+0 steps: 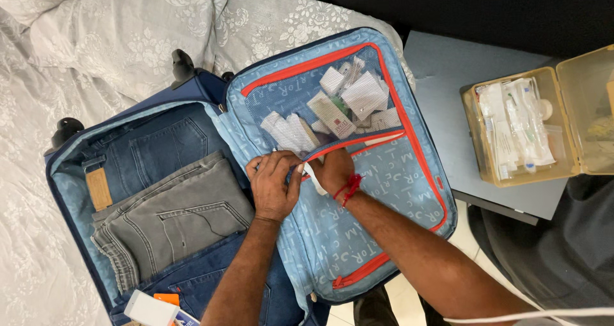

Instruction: The person places small items from a yellow plastic box into the mesh pocket of an open blue suitcase. After closing and zipping the suitcase, they lift it from the bed and roll it across the tiled floor to a corner of the room.

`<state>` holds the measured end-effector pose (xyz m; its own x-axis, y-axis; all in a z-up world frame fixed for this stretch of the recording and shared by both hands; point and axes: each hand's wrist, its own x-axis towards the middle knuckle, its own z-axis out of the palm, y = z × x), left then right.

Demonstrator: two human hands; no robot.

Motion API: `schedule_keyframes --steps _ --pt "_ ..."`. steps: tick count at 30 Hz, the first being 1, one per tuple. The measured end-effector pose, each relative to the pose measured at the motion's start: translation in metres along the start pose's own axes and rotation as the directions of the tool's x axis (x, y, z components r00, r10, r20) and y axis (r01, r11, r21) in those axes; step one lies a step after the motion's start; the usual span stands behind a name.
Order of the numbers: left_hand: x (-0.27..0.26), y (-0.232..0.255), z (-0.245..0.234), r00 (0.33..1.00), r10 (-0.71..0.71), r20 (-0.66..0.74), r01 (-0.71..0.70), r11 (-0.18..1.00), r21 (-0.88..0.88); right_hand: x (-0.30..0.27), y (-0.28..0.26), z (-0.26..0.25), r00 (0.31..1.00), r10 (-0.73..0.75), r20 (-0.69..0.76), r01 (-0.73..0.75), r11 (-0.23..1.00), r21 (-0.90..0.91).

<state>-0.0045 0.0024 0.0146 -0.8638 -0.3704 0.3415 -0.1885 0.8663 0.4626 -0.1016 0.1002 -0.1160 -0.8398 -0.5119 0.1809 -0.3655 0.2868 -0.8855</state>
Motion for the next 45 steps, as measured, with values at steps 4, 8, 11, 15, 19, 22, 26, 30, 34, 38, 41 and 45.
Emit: schedule_keyframes --steps 4,8,11,15,19,22,26,30,34,38,41,45 --pt "0.0 0.001 -0.001 1.0 0.001 0.009 -0.001 1.0 0.019 0.022 -0.003 0.018 0.967 0.221 -0.122 -0.169 0.925 0.341" --pt "-0.001 -0.002 0.002 1.0 0.004 0.014 -0.005 0.999 0.041 0.031 0.002 0.038 0.916 0.381 -0.123 -0.311 0.871 0.381" --pt "-0.002 -0.003 0.004 1.0 0.009 0.013 -0.01 0.999 0.051 0.018 0.0 0.029 0.966 0.257 -0.021 -0.219 0.863 0.456" --pt "-0.003 -0.005 0.004 1.0 -0.009 0.01 0.009 0.999 0.05 -0.006 -0.006 -0.005 0.971 -0.233 0.049 0.22 0.957 0.189" --pt "-0.002 -0.005 0.005 1.0 -0.013 0.026 0.012 0.999 0.041 -0.017 -0.011 -0.027 0.95 -0.186 0.252 0.151 0.977 0.152" --pt "-0.002 -0.005 0.005 0.999 -0.011 0.031 0.009 0.998 0.063 -0.018 -0.012 -0.041 0.922 -0.237 0.307 0.215 0.971 0.104" --pt "-0.003 -0.004 0.006 1.0 -0.006 0.023 0.004 0.997 0.08 -0.012 -0.008 -0.054 0.894 -0.185 0.408 0.239 0.967 -0.086" --pt "-0.004 -0.005 0.006 1.0 -0.003 0.021 0.001 0.996 0.09 -0.006 -0.012 -0.066 0.875 -0.233 0.425 0.324 0.933 -0.155" --pt "-0.004 -0.005 0.007 1.0 -0.017 0.021 0.015 0.997 0.08 -0.003 -0.008 -0.07 0.849 -0.284 0.446 0.387 0.909 -0.158" --pt "-0.004 -0.004 0.006 1.0 -0.005 0.008 0.004 0.997 0.071 0.001 0.008 -0.065 0.885 -0.288 0.365 0.39 0.888 -0.245" --pt "-0.004 -0.004 0.006 1.0 -0.007 0.004 0.007 0.997 0.071 0.012 0.007 -0.062 0.898 -0.272 0.345 0.372 0.889 -0.269" --pt "-0.004 -0.003 0.007 1.0 -0.009 0.001 0.008 0.997 0.081 0.018 -0.014 -0.069 0.883 -0.156 0.443 0.322 0.887 -0.331"
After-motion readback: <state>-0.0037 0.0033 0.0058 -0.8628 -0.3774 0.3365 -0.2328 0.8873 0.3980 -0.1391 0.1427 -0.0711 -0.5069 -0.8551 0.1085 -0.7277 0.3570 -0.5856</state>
